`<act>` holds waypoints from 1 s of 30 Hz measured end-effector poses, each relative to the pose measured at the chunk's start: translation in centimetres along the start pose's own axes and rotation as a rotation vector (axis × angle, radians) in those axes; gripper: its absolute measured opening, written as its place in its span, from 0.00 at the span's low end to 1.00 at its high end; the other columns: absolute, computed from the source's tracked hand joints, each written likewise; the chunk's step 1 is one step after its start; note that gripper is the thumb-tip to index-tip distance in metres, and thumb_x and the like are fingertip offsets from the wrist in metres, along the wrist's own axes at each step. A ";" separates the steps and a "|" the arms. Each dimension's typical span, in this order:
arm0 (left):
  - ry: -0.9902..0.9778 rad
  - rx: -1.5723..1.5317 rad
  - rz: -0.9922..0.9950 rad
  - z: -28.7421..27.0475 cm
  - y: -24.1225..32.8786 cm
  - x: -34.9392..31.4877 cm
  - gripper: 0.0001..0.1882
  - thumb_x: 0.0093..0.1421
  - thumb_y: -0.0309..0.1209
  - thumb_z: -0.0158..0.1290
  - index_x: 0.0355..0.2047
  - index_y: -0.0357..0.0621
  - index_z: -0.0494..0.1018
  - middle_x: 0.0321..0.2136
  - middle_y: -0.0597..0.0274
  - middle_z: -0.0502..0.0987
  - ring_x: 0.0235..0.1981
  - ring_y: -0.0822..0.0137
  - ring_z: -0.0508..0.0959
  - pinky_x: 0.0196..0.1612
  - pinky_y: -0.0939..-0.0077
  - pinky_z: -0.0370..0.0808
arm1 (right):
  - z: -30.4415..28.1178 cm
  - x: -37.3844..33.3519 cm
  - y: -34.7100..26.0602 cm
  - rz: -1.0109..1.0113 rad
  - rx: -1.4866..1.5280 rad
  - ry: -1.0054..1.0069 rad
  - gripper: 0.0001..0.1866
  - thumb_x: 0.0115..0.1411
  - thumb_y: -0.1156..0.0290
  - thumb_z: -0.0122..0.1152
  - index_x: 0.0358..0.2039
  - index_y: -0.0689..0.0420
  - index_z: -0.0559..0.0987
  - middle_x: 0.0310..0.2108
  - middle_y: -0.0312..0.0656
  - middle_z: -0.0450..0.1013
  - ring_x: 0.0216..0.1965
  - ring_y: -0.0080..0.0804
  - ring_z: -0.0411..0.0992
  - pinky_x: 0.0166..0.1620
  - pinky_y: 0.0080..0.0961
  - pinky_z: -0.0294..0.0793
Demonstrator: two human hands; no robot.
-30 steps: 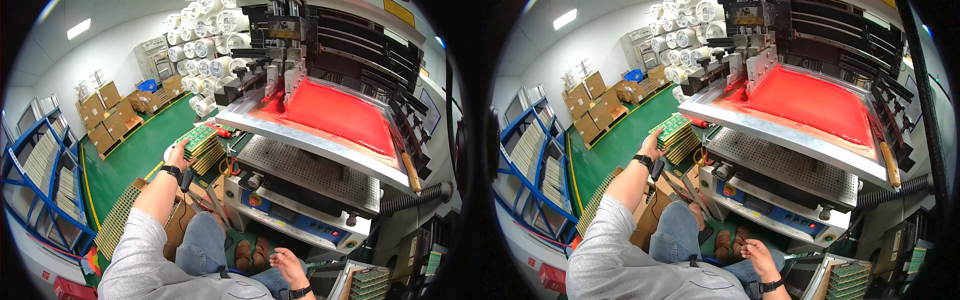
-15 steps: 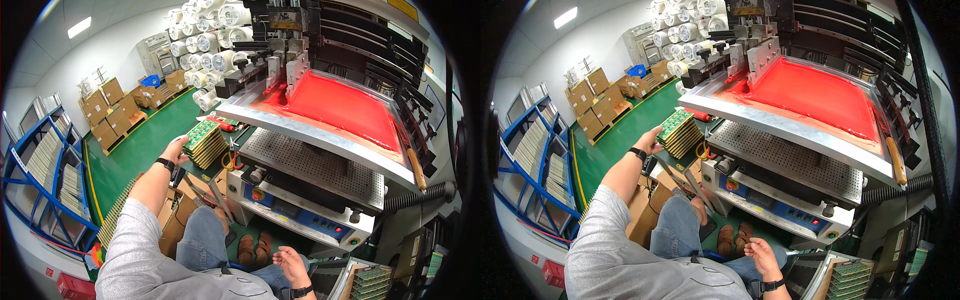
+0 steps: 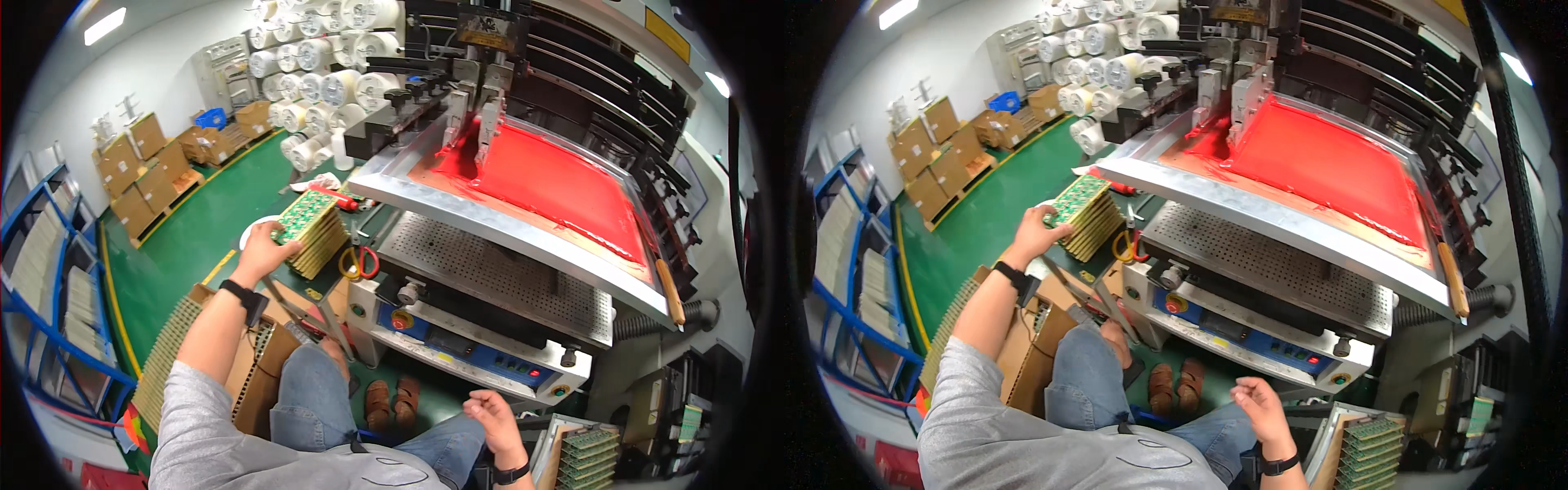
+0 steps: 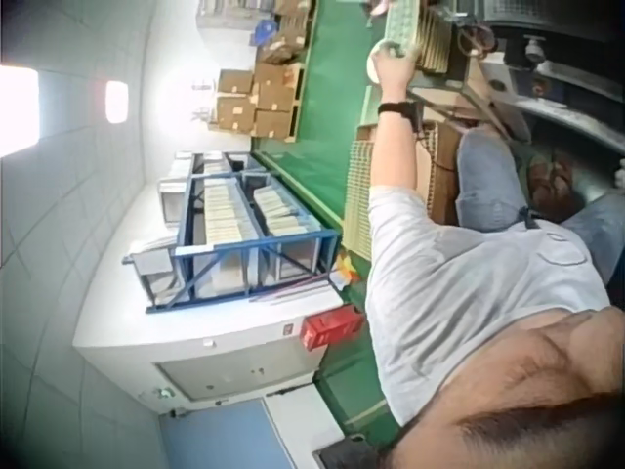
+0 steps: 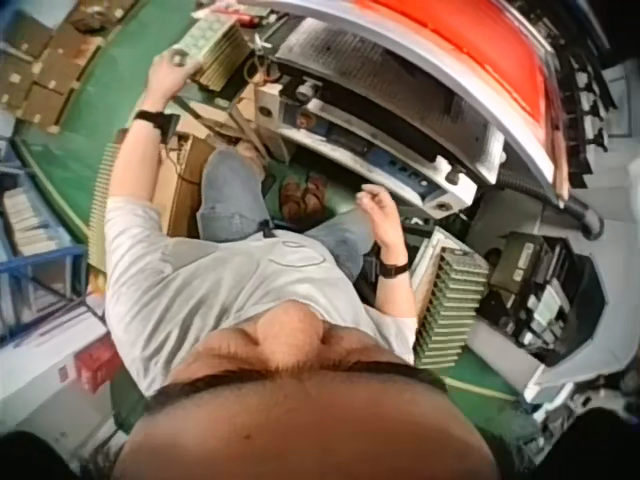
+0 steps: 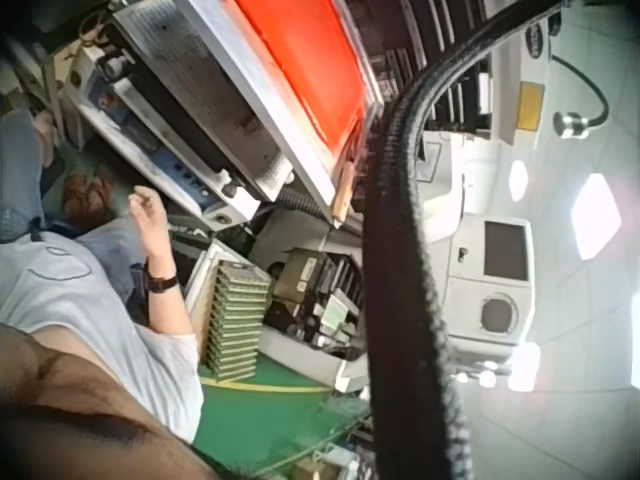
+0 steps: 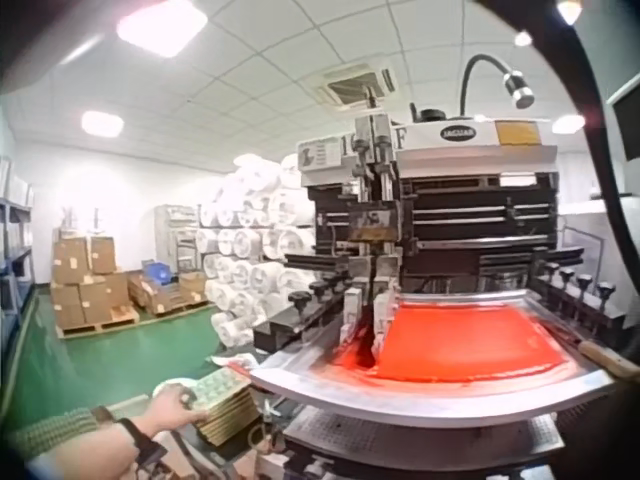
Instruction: Operating a screen-printing machine to apply solder paste or ink to printed circuit boards in a production environment.
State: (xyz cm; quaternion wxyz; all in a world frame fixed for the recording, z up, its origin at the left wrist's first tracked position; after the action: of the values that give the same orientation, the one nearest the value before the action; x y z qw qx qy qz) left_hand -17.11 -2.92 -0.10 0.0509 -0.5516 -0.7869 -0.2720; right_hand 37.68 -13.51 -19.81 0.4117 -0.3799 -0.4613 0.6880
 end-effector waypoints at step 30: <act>0.405 -0.391 0.201 -3.6 -0.5 -3.4 0.31 0.51 0.28 0.64 0.54 0.40 0.66 0.54 0.49 0.68 0.58 0.48 0.68 0.62 0.59 0.63 | -11.5 17.7 -25.5 -0.682 -1.206 0.532 0.17 0.67 0.66 0.58 0.54 0.58 0.75 0.53 0.45 0.72 0.56 0.34 0.69 0.59 0.34 0.69</act>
State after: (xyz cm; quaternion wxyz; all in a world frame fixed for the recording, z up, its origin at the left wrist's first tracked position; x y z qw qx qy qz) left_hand -17.09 -7.65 1.47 0.1262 -0.5608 -0.6348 -0.5163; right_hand 47.00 12.40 -1.41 0.4203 -0.5297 -0.7359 0.0339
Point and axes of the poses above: each hand's wrist, its own x-axis towards the middle knuckle, its own z-axis out of the palm, y = z × x, the point moved 7 cm from there along x, towards the middle knuckle
